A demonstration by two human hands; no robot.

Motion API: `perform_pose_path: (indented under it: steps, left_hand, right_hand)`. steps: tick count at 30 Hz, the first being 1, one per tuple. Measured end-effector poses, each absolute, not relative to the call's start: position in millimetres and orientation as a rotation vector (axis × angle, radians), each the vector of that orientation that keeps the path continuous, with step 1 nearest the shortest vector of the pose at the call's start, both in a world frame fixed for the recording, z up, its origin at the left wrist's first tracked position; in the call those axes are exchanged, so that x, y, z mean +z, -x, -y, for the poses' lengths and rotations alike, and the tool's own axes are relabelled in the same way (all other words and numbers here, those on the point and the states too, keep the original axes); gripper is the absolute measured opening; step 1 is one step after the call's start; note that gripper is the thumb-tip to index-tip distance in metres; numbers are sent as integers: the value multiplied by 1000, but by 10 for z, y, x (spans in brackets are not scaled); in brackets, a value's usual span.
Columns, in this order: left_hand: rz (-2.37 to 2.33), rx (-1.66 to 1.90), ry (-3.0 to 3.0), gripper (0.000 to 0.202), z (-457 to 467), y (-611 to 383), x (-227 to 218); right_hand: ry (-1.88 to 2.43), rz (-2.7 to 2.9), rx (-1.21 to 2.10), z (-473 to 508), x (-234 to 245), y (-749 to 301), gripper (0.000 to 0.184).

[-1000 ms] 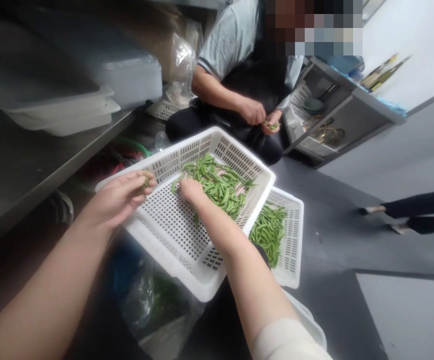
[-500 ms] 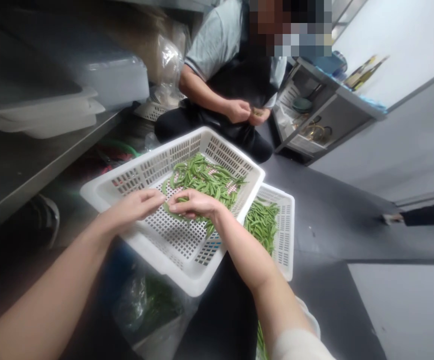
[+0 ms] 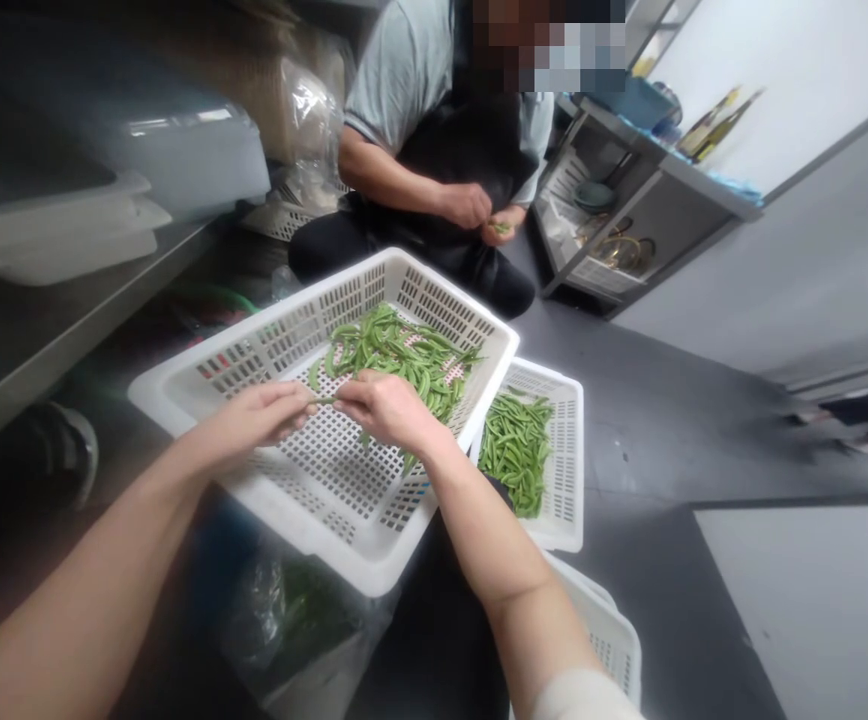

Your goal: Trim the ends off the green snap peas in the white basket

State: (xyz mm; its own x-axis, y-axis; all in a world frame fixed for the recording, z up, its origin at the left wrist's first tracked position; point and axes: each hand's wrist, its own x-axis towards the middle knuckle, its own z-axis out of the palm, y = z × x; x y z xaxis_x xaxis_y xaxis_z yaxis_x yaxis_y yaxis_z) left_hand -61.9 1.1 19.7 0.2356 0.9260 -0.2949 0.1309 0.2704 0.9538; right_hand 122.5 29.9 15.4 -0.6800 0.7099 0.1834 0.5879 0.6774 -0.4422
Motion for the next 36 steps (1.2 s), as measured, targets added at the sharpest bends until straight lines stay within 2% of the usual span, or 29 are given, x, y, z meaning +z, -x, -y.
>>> perform_pose_path:
  steps: [5, 8, 11, 15, 19, 29, 33, 36]
  left_hand:
    - [-1240, 766, -1271, 25, 8, 642, 189]
    - [-1277, 812, -1256, 20, -7, 630, 159]
    - [-1231, 879, -1092, 14, -18, 595, 160]
    - [-1151, 835, -1029, 12, 0, 571, 212]
    - [-1127, 674, -1139, 15, 29, 576, 248]
    - [-1087, 893, -1349, 29, 61, 483, 211]
    - [-1006, 792, -1505, 34, 67, 561, 298]
    - [-998, 718, -1552, 33, 66, 600, 350]
  right_hand:
    - [1029, 2558, 460, -306, 149, -1228, 22]
    - [993, 2476, 552, -267, 137, -1163, 22]
    - [982, 2166, 847, -246, 114, -1092, 19]
    - [1089, 1409, 1361, -315, 114, -1113, 24]
    - [1035, 933, 1593, -395, 146, -1217, 32]
    - [923, 969, 1881, -239, 101, -979, 35]
    - [951, 820, 2148, -376, 32, -1045, 48]
    - [943, 1027, 2418, -421, -8, -1107, 54]
